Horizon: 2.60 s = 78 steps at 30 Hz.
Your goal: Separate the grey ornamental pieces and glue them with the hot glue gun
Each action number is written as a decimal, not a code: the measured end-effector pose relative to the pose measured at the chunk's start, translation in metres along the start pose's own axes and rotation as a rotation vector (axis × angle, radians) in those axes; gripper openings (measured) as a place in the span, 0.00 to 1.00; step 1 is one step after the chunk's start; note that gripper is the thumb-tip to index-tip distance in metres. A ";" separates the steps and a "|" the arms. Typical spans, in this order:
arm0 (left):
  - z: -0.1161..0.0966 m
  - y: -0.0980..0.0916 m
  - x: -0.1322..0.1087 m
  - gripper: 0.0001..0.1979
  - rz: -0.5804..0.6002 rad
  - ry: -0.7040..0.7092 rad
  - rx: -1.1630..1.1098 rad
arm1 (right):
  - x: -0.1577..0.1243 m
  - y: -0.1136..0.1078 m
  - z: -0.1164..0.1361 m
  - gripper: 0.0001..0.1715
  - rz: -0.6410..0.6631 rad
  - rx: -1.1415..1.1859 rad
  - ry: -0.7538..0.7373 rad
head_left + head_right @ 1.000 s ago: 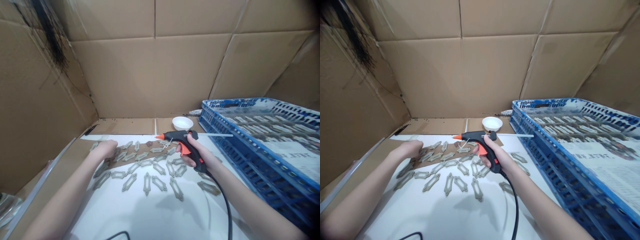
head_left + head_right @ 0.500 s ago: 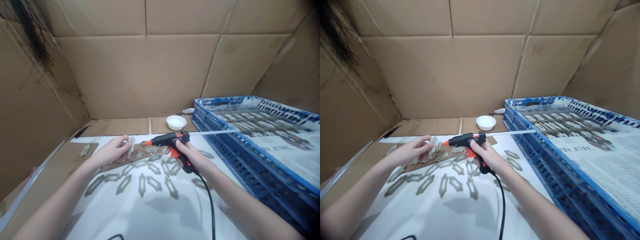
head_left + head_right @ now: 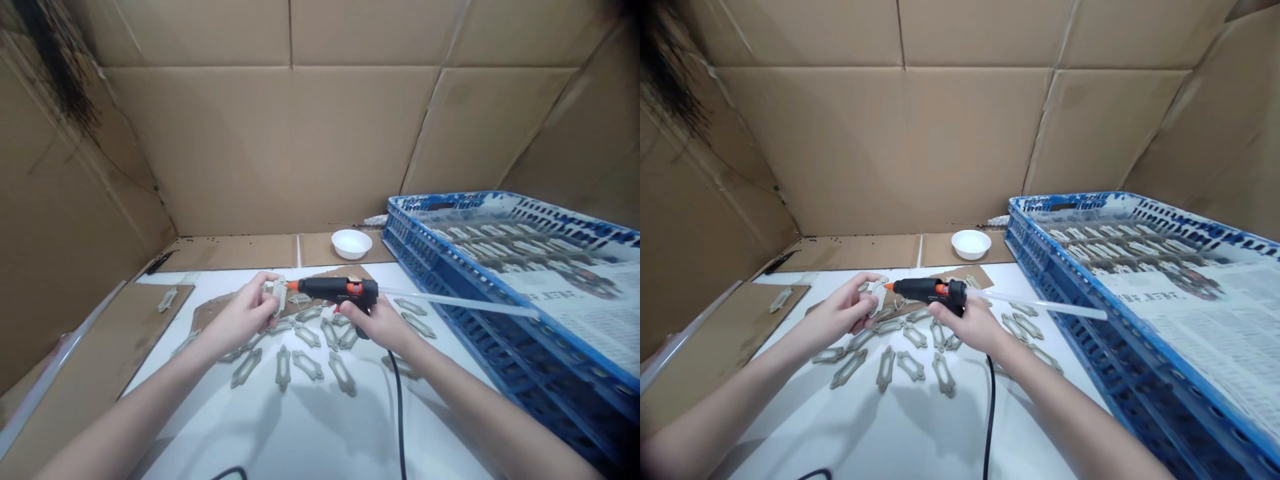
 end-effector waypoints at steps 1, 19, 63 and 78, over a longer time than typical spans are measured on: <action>-0.001 0.000 -0.001 0.17 0.000 -0.007 -0.002 | -0.001 -0.001 0.002 0.22 -0.033 -0.047 -0.054; -0.007 0.001 -0.009 0.17 0.011 -0.017 -0.016 | -0.006 0.001 0.025 0.17 -0.084 -0.232 -0.335; 0.003 -0.018 0.011 0.08 -0.115 0.117 0.064 | 0.005 0.000 0.005 0.30 0.249 0.433 0.397; 0.001 -0.007 0.005 0.06 -0.072 0.081 0.114 | -0.002 -0.002 0.020 0.30 0.285 0.118 0.408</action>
Point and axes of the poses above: each hand's wrist, its own x-axis towards the middle knuckle, its own y-axis out of the palm, z = x × y, the point moved 4 cm from there along x, towards the middle knuckle, and after that the axes turned 7 degrees about -z, right-handed, at the moved point
